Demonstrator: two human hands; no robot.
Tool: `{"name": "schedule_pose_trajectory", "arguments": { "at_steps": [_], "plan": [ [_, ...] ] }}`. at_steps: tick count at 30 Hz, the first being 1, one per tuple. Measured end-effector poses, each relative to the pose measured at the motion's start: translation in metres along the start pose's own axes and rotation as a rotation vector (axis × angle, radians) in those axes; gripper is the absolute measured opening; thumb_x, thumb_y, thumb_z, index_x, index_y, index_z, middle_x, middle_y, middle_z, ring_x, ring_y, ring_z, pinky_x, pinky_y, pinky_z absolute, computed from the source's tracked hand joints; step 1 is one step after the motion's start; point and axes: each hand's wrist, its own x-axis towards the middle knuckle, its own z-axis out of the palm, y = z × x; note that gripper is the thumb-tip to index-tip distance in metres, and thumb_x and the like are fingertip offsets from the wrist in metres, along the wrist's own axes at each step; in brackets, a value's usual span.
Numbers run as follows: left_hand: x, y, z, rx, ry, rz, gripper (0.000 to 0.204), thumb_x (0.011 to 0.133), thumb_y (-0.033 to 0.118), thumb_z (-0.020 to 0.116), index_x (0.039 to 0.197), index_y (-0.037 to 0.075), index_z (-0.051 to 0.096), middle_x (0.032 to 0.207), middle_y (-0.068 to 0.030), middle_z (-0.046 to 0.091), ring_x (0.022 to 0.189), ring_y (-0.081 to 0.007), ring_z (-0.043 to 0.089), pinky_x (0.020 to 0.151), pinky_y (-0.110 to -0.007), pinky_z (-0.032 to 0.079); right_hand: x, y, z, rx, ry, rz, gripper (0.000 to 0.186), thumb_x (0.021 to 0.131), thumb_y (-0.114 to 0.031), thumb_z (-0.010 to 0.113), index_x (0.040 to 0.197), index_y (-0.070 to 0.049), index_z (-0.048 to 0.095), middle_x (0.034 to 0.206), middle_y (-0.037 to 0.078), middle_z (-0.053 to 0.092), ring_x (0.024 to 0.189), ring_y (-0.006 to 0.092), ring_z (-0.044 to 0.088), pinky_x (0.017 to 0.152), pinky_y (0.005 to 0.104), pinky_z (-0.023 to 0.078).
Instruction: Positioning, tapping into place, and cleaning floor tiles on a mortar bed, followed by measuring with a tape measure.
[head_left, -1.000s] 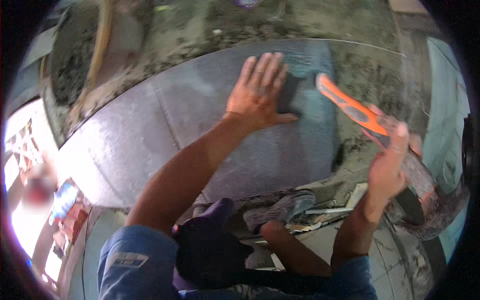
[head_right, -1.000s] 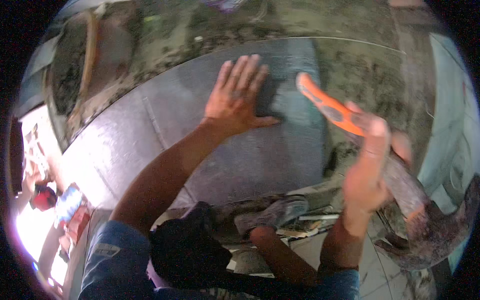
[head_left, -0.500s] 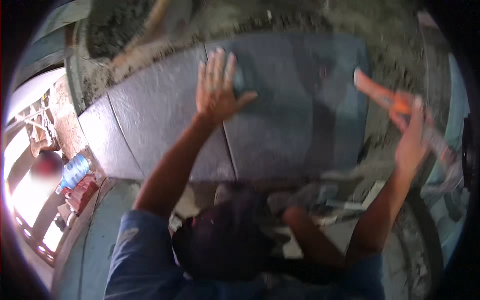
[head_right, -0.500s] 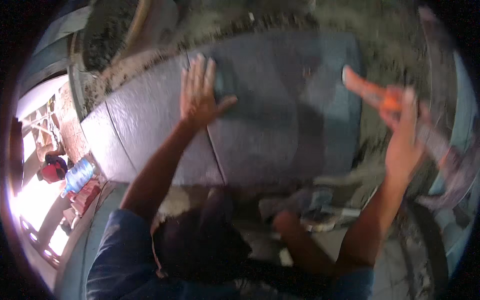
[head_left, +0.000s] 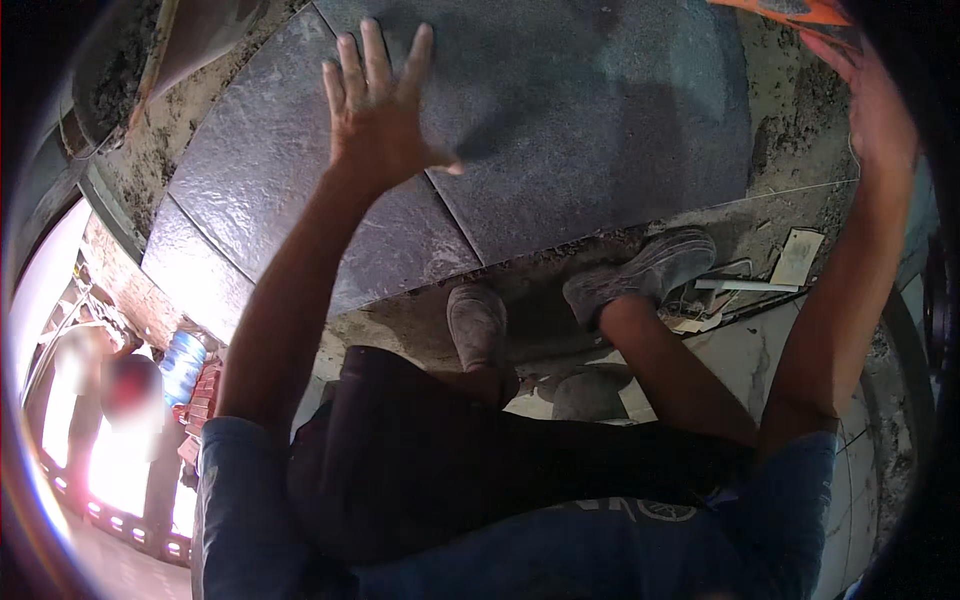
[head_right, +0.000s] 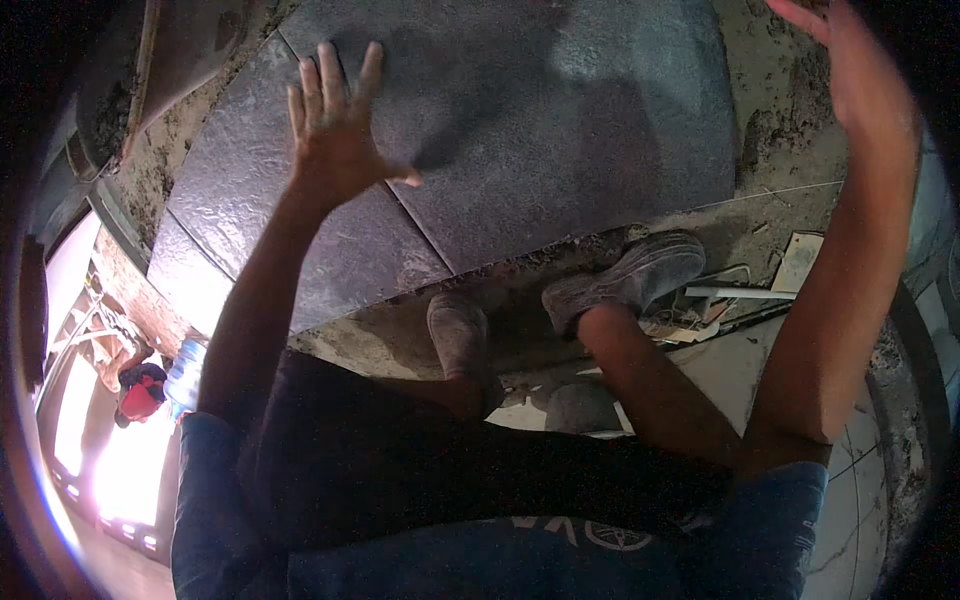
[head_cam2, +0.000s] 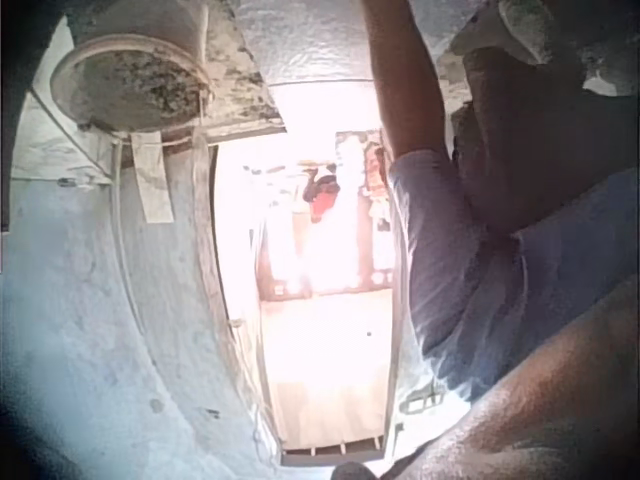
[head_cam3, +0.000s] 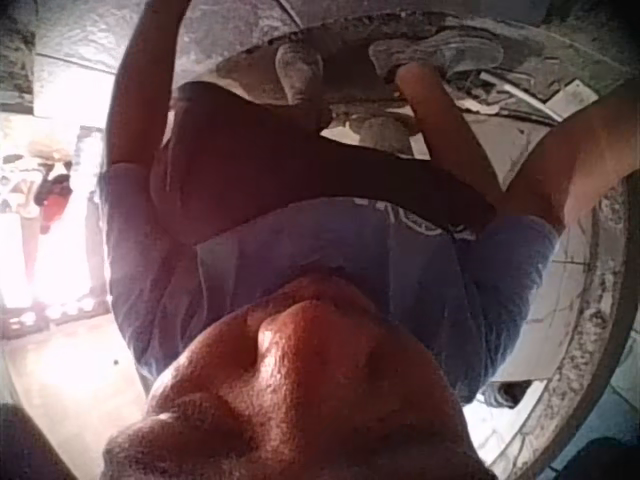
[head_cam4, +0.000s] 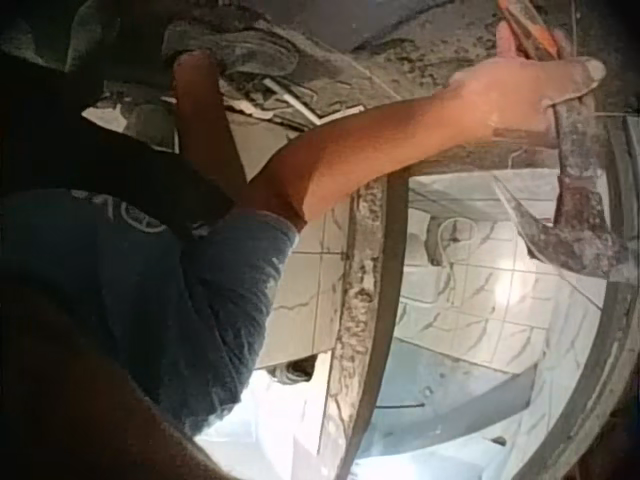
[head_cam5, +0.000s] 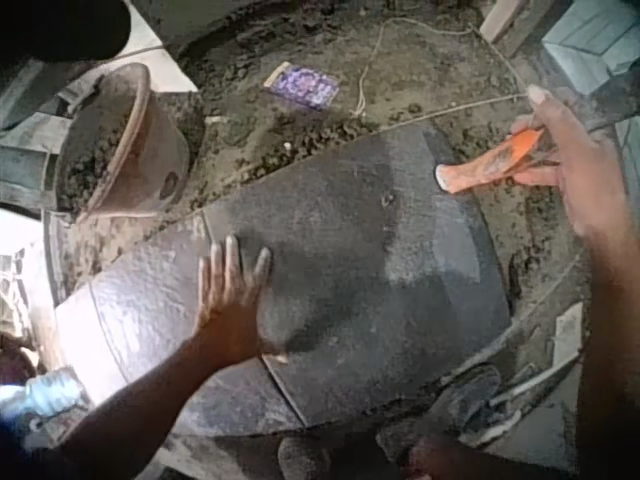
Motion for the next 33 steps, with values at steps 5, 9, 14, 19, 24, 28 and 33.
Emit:
{"name": "schedule_pose_trajectory", "arguments": {
  "at_steps": [5, 9, 14, 19, 24, 28, 33],
  "plan": [
    [-0.004, 0.005, -0.012, -0.001, -0.09, -0.063, 0.145, 0.04, 0.065, 0.087, 0.156, 0.028, 0.009, 0.156, -0.0321, 0.005, 0.142, -0.0545, 0.011, 0.111, -0.068, 0.019, -0.041, 0.001, -0.009, -0.353, -0.027, -0.327, 0.036, 0.099, -0.022, 0.049, 0.127, -0.001, 0.057, 0.122, 0.013, 0.061, 0.096, 0.0218, 0.068, 0.079, 0.0307, 0.058],
    [-0.015, -0.004, -0.013, 0.075, -0.211, -0.086, 0.144, 0.041, 0.061, 0.089, 0.155, 0.03, 0.006, 0.156, -0.0305, 0.001, 0.142, -0.0542, 0.009, 0.11, -0.068, 0.019, -0.129, -0.029, 0.038, -0.051, -0.118, -0.237, 0.027, 0.09, -0.017, 0.061, 0.112, -0.001, 0.061, 0.119, 0.013, 0.063, 0.102, 0.0223, 0.067, 0.079, 0.0287, 0.058],
    [-0.012, -0.004, -0.025, 0.05, -0.197, -0.07, 0.145, 0.041, 0.057, 0.09, 0.155, 0.031, 0.006, 0.157, -0.0292, -0.001, 0.142, -0.0544, 0.008, 0.11, -0.069, 0.019, -0.196, -0.065, 0.077, 0.213, -0.334, -0.18, 0.021, 0.076, -0.007, 0.078, 0.091, -0.002, 0.065, 0.114, 0.012, 0.066, 0.113, 0.0254, 0.063, 0.082, 0.0287, 0.059],
    [-0.004, 0.007, -0.017, 0.028, -0.201, -0.064, 0.145, 0.041, 0.056, 0.09, 0.155, 0.03, 0.006, 0.157, -0.0297, -0.001, 0.142, -0.0544, 0.007, 0.11, -0.069, 0.019, -0.224, -0.008, 0.107, 0.071, -0.404, -0.191, 0.018, 0.076, -0.001, 0.077, 0.087, 0.001, 0.063, 0.113, 0.016, 0.065, 0.119, 0.0313, 0.059, 0.091, 0.0361, 0.057],
    [-0.009, -0.003, -0.02, 0.038, -0.188, -0.066, 0.142, 0.045, 0.056, 0.09, 0.155, 0.032, 0.004, 0.157, -0.0293, 0.002, 0.143, -0.0536, 0.006, 0.111, -0.068, 0.018, -0.222, -0.008, 0.117, 0.12, -0.347, -0.205, 0.02, 0.077, 0.005, 0.073, 0.093, 0.004, 0.061, 0.114, 0.02, 0.063, 0.119, 0.0321, 0.059, 0.093, 0.0362, 0.056],
    [-0.011, -0.003, -0.017, 0.056, -0.179, -0.048, 0.146, 0.04, 0.059, 0.089, 0.156, 0.028, 0.006, 0.156, -0.0318, 0.002, 0.14, -0.057, 0.01, 0.108, -0.07, 0.021, -0.226, -0.005, 0.119, 0.183, -0.241, -0.26, 0.021, 0.078, 0.008, 0.071, 0.095, 0.003, 0.06, 0.113, 0.022, 0.063, 0.119, 0.0331, 0.059, 0.092, 0.0356, 0.057],
    [-0.006, 0.001, -0.019, 0.065, -0.195, -0.049, 0.145, 0.039, 0.06, 0.088, 0.156, 0.028, 0.009, 0.156, -0.0315, 0.003, 0.14, -0.0565, 0.011, 0.108, -0.07, 0.021, -0.219, -0.011, 0.115, 0.132, -0.2, -0.178, 0.027, 0.073, 0.009, 0.075, 0.094, 0.002, 0.06, 0.111, 0.021, 0.063, 0.114, 0.0339, 0.061, 0.091, 0.0364, 0.057]
  ]
}}
